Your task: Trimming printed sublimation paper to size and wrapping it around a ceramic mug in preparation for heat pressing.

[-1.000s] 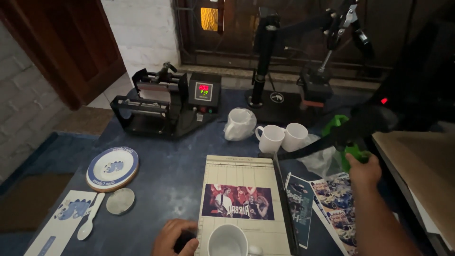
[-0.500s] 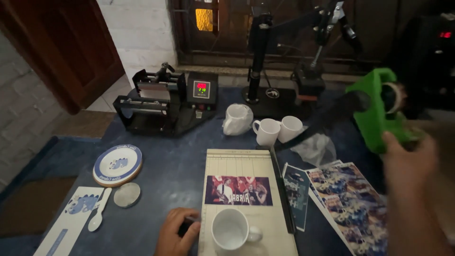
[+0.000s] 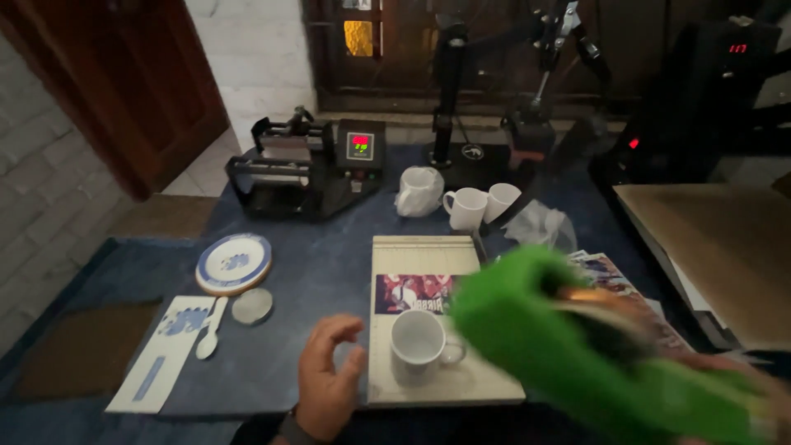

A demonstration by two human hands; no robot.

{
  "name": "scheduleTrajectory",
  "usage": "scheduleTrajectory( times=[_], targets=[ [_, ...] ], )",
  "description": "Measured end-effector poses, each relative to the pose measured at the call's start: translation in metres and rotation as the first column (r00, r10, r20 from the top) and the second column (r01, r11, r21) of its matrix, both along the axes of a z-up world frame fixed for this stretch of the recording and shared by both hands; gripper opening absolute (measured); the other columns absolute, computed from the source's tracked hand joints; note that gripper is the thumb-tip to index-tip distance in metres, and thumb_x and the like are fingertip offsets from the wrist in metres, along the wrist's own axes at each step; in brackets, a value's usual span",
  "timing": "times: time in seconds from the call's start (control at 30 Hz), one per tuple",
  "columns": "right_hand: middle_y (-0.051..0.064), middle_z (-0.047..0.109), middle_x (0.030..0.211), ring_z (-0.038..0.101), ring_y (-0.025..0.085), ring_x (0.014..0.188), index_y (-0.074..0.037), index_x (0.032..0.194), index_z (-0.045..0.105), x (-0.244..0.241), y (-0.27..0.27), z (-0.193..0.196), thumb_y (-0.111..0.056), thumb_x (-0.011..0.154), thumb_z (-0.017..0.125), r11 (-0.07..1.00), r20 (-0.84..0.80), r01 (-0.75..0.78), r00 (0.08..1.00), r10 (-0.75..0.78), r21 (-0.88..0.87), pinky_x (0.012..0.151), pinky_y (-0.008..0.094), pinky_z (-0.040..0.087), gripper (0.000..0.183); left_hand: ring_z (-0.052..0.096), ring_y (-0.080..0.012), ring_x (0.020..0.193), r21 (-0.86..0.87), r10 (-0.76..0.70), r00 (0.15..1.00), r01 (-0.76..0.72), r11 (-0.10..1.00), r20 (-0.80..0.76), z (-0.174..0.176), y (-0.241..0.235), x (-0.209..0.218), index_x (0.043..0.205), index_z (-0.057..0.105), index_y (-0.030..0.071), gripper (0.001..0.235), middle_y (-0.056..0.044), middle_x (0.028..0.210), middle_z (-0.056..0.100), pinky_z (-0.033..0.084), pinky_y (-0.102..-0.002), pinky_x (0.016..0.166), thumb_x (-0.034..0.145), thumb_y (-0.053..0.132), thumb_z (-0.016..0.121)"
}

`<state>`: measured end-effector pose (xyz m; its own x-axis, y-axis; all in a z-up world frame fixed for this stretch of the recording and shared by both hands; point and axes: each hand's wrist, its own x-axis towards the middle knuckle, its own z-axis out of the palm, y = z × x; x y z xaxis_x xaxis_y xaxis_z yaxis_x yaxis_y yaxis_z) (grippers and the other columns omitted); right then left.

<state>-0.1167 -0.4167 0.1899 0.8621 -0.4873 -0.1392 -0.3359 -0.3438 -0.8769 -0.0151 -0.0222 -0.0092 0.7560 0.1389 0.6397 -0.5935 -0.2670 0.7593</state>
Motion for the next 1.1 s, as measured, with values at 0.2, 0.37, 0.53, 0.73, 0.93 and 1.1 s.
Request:
scheduleTrajectory(
  times=[0.2,0.37,0.53,0.73,0.93,1.1],
  targets=[
    [0.001,0.088,0.116,0.084,0.017,0.104,-0.019,0.124,0.081,0.016,0.16,-0.021,-0.01,0.056,0.096,0.943,0.064,-0.331,0.942,0.329,0.033,0.089,0.036,0.064,0.07,0.051,-0.0263,0.141,-0.352,-0.001,1.0,0.003,0.936,0.005,0.056,0.017,-0.061,0.154,0.037,0.0,0.072,-0.016,0.159,0.043,0.049,-0.041,0.109,0.095,0.036,0.059],
    [-0.003,0.079,0.114,0.077,0.011,0.1,-0.021,0.123,0.073,0.04,0.239,-0.084,-0.033,0.061,0.097,0.784,0.405,-0.546,0.672,0.62,-0.295,0.086,0.025,0.059,0.068,0.056,-0.0249,0.13,-0.201,0.168,0.938,-0.236,0.951,-0.303,0.089,0.079,-0.06,0.147,0.047,0.006,0.058,-0.016,0.152,0.048,0.053,-0.038,0.103,0.091,0.015,0.057],
    [0.005,0.072,0.121,0.069,0.022,0.114,-0.016,0.126,0.067,0.065,0.302,-0.152,-0.042,0.067,0.094,0.703,0.392,-0.594,0.584,0.711,-0.391,0.096,0.036,0.051,0.07,0.058,-0.0348,0.125,0.34,0.375,0.92,-0.319,0.884,-0.111,0.04,0.125,-0.008,0.141,0.052,0.006,0.062,-0.019,0.141,0.049,0.046,-0.039,0.105,0.081,0.006,0.067],
    [0.001,0.068,0.13,0.065,0.021,0.118,-0.019,0.131,0.063,0.092,0.336,-0.191,-0.036,0.079,0.085,0.749,0.242,-0.615,0.71,0.662,-0.245,0.093,0.036,0.053,0.059,0.055,-0.0105,0.083,-0.553,-0.113,0.915,-0.132,0.822,-0.387,0.007,0.123,0.083,0.088,0.068,0.017,0.025,0.002,0.087,0.066,0.048,-0.03,0.081,0.102,0.028,0.05],
    [0.007,0.063,0.132,0.062,0.027,0.122,-0.014,0.138,0.058,0.123,0.345,-0.221,-0.033,0.088,0.077,0.797,0.258,-0.527,0.759,0.598,-0.295,0.097,0.041,0.051,0.057,0.057,-0.0212,0.129,-0.193,0.061,0.692,-0.284,0.939,-0.72,-0.015,0.129,0.141,0.133,0.064,0.012,0.064,-0.008,0.139,0.064,0.039,-0.036,0.112,0.096,0.058,0.039],
    [0.012,0.062,0.135,0.06,0.031,0.122,-0.01,0.142,0.056,0.131,0.344,-0.236,-0.027,0.09,0.075,0.706,0.348,-0.502,0.63,0.694,-0.499,0.1,0.043,0.048,0.058,0.058,-0.0197,0.13,-0.028,0.038,0.757,-0.074,0.997,-0.652,-0.069,0.13,0.187,0.123,0.07,0.009,0.06,-0.012,0.134,0.068,0.034,-0.034,0.116,0.104,0.052,0.033]
  ],
)
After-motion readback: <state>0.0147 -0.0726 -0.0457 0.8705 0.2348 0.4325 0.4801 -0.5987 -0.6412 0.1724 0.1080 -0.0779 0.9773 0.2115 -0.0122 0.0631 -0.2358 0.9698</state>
